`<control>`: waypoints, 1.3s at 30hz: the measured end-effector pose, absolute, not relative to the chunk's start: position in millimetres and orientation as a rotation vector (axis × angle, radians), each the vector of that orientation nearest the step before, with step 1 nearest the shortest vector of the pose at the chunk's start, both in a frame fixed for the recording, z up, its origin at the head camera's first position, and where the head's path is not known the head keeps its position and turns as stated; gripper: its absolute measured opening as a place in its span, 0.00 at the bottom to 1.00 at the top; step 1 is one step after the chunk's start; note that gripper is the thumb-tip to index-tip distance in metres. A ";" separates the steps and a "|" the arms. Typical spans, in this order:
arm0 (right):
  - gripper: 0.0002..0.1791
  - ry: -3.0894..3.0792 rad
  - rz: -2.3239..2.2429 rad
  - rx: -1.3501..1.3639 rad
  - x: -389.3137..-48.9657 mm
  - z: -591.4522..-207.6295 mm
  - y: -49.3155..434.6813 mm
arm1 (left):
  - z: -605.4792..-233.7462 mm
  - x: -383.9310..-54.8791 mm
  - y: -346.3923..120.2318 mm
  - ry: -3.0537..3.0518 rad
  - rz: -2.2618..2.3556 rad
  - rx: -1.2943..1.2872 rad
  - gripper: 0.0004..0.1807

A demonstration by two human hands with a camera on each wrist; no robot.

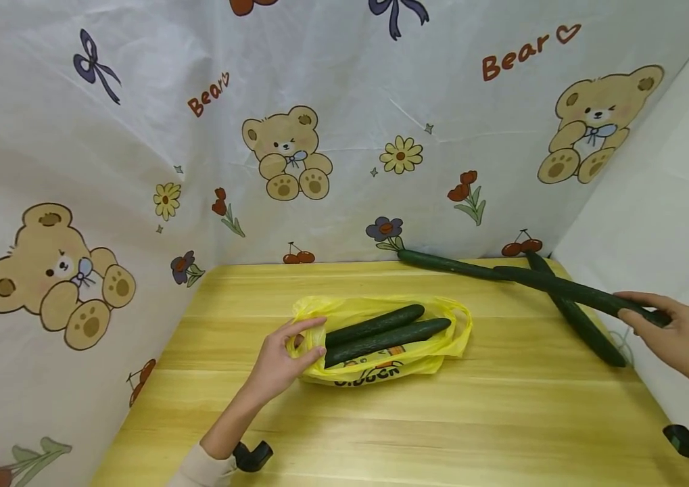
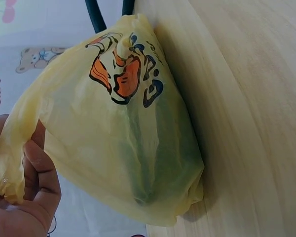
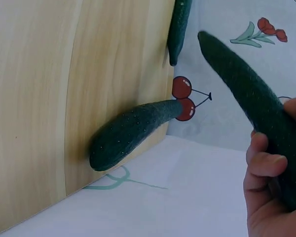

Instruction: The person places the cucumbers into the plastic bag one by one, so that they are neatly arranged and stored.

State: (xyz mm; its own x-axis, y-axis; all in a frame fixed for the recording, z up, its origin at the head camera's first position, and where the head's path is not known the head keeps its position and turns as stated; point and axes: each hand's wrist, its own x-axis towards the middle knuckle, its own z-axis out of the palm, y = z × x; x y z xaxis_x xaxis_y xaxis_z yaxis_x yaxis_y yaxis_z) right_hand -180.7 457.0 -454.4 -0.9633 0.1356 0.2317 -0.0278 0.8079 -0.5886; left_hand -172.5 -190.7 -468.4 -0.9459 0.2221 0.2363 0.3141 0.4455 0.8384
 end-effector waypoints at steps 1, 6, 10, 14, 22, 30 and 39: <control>0.21 -2.728 0.918 -0.063 -180.2 -454.3 456.9 | -468.5 -172.5 -190.9 -2.592 -1.534 -0.480 0.26; 0.18 -2.705 1.008 0.025 -179.4 -452.6 452.4 | -469.4 -172.7 -190.7 -2.584 -1.547 -0.487 0.27; 0.17 -2.683 1.109 0.109 -179.1 -448.8 446.6 | -469.6 -171.7 -190.5 -2.576 -1.561 -0.478 0.27; 0.18 -2.665 1.193 0.183 -178.4 -444.0 440.1 | -470.0 -171.1 -190.4 -2.576 -1.562 -0.473 0.27; 0.20 -2.725 1.225 0.308 -174.9 -430.2 420.9 | -470.0 -171.3 -189.7 -2.584 -1.554 -0.468 0.27; 0.19 -2.729 1.228 0.468 -181.9 -423.6 399.0 | -465.4 -175.3 -189.9 -2.610 -1.501 -0.495 0.26; 0.16 -2.726 1.352 0.609 -198.1 -421.6 359.4 | -465.3 -173.6 -190.6 -2.604 -1.520 -0.492 0.26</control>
